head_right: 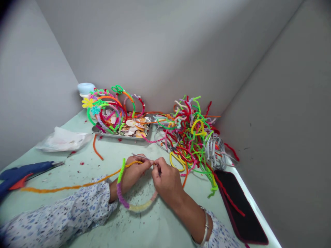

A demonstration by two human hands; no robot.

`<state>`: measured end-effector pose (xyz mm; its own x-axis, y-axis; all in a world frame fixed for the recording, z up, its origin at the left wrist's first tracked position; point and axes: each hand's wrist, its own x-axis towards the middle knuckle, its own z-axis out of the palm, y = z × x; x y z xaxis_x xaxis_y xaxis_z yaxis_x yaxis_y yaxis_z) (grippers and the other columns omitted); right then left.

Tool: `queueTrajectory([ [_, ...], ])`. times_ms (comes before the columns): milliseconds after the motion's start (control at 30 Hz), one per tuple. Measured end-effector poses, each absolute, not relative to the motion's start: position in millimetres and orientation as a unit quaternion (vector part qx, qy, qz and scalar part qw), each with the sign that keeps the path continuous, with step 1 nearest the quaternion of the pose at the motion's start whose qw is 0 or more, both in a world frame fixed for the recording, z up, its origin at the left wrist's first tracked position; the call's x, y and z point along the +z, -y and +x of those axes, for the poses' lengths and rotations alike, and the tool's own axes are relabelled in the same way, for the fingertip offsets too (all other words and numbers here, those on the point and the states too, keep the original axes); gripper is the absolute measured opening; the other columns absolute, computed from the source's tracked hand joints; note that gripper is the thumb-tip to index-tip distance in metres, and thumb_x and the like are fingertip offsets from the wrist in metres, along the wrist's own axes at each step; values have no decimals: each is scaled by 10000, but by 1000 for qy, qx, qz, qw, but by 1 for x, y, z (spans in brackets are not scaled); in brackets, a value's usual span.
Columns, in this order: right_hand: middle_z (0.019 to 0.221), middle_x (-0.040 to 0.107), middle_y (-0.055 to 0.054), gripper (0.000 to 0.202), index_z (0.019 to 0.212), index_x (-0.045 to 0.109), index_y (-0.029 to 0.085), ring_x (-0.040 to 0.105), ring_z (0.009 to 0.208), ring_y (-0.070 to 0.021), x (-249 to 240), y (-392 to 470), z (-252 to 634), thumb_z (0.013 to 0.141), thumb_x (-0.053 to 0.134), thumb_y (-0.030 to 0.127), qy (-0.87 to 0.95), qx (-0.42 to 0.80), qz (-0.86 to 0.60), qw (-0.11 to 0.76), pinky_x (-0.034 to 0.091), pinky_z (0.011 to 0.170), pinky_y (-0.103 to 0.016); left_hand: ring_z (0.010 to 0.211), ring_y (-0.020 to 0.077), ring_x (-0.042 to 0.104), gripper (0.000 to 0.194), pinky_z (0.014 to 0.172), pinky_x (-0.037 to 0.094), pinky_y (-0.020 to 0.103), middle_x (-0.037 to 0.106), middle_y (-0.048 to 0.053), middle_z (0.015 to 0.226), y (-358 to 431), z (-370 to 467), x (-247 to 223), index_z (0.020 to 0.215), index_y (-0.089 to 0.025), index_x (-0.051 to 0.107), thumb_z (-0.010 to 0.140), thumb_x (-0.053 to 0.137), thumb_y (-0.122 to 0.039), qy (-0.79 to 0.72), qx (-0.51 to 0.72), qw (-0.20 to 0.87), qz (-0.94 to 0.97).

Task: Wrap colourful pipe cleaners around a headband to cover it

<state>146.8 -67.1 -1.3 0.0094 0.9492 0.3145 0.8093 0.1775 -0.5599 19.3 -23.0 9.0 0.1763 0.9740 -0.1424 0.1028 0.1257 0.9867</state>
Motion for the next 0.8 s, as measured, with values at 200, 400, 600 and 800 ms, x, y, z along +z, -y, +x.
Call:
queueTrajectory([
  [200, 589, 596, 28, 128, 848, 537, 204, 530, 497, -131, 0, 67, 146, 815, 416, 227, 684, 121, -635, 339, 331, 501, -215, 437, 71, 422, 221, 408, 318, 186, 506, -17, 525, 22, 19, 1, 611, -125, 577, 639, 643, -335, -509, 397, 563, 516],
  [400, 585, 557, 34, 98, 821, 525, 208, 502, 507, -129, -2, 60, 153, 793, 431, 215, 636, 192, -640, 386, 339, 489, -212, 505, 73, 460, 231, 467, 370, 179, 566, 7, 644, 19, 16, -21, 818, -126, 602, 669, 643, -298, -423, 400, 590, 560],
  [600, 547, 517, 51, 76, 797, 519, 203, 470, 484, -116, -4, 58, 156, 786, 444, 210, 610, 271, -613, 423, 339, 475, -208, 486, 73, 455, 259, 449, 353, 184, 563, 4, 630, 14, 15, -30, 819, -132, 596, 695, 631, -357, -401, 399, 597, 569],
  [800, 533, 531, 57, 83, 795, 522, 196, 482, 487, -108, -2, 58, 155, 791, 446, 231, 578, 346, -591, 444, 366, 485, -204, 564, 105, 490, 221, 504, 372, 202, 577, 10, 643, 15, 10, -15, 845, -153, 635, 740, 590, -342, -389, 403, 557, 613],
])
